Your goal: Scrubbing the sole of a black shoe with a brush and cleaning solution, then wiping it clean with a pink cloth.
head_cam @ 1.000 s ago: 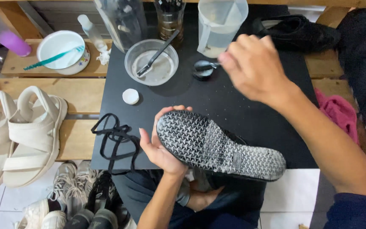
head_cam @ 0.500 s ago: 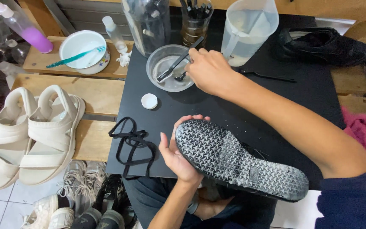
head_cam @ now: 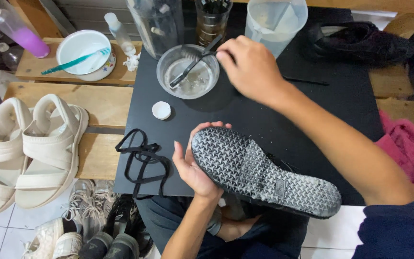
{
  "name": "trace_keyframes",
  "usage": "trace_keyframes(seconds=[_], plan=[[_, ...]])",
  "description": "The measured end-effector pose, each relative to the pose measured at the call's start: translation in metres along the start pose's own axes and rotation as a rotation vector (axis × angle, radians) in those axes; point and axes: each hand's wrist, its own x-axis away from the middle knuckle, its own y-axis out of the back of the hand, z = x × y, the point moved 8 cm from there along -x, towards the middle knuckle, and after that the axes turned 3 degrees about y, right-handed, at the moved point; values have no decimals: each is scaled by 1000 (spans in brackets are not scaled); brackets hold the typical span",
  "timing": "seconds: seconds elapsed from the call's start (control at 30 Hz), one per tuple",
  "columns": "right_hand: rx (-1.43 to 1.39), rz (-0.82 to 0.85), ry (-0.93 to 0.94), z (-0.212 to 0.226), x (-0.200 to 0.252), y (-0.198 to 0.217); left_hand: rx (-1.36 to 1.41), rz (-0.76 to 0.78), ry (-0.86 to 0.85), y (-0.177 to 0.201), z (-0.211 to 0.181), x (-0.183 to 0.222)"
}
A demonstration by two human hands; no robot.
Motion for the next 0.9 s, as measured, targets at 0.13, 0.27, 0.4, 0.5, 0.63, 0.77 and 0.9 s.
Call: trace_keyframes(seconds=[0.13,0.27,0.4,0.5,0.63,0.77,0.9], plan=[[-484,114,-463,-19,39,28,-22,-3,11,-6,0,0],[-312,35,-126,16,70,62,-19,22,1,-15,0,2],[43,-153,281,46,94,82,-25,56,-25,-31,-6,10],[128,-208,359,51,98,90,-29,72,-43,-34,-2,11],[-48,-185,422,86,100,100,-38,94,-60,-46,-7,16],[130,-203,413,89,97,112,61,178,-67,-66,-16,36],[35,-185,478,97,101,111,52,181,-72,-68,-14,38]])
